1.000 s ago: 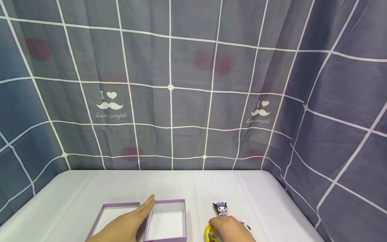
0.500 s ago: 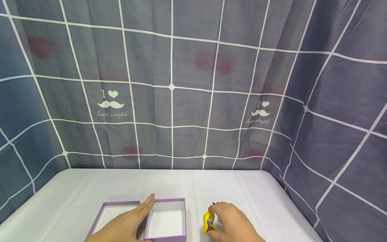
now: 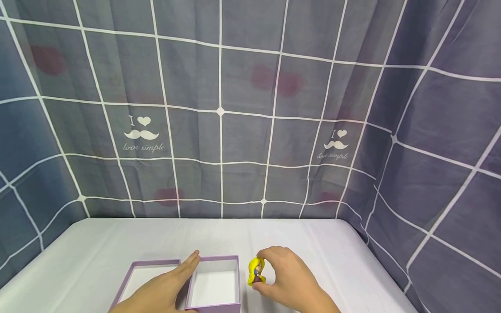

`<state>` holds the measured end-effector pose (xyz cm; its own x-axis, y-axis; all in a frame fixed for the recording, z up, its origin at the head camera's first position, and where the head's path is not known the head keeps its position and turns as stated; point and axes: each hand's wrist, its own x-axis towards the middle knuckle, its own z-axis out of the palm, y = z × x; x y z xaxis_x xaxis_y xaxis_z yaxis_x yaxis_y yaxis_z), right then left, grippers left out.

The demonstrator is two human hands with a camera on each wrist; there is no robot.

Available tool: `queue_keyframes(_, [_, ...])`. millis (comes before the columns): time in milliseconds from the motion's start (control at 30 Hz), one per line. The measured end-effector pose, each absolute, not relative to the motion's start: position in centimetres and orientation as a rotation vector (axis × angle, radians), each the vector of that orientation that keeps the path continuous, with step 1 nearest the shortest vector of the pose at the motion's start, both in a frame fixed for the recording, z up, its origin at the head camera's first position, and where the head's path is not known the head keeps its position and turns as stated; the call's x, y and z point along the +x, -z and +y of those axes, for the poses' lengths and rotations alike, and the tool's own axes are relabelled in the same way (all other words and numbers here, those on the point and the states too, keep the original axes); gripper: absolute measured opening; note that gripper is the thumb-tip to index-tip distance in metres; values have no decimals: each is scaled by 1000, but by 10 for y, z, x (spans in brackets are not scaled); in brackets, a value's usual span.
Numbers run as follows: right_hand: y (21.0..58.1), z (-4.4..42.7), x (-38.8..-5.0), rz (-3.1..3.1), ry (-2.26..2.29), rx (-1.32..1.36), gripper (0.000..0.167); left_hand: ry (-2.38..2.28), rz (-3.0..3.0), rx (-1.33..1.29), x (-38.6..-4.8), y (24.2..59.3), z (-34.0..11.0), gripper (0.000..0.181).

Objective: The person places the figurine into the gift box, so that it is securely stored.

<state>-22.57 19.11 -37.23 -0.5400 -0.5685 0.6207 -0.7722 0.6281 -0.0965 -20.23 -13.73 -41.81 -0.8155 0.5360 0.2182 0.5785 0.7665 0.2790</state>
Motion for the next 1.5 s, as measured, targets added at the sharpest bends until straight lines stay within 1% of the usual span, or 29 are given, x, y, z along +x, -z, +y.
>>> queue_keyframes(167, [367, 175, -228, -2322, -534, 1050, 41, 515, -2817, -891, -202, 419, -138, 118])
queue_keyframes(633, [368, 141, -230, -2308, -618, 1182, 42, 538, -2857, -839, -201, 415, -135, 120])
queue_keyframes(967, [376, 123, -231, -2352, -568, 1261, 44, 574, -2903, -790, -202, 415, -135, 123])
queue_keyframes(1300, [388, 105, -238, -2416, -560, 1319, 47, 572, -2860, -813, -202, 417, -137, 124])
queue_keyframes(1500, [394, 96, -245, -2366, -544, 1397, 42, 558, -2847, -826, -202, 418, -137, 123])
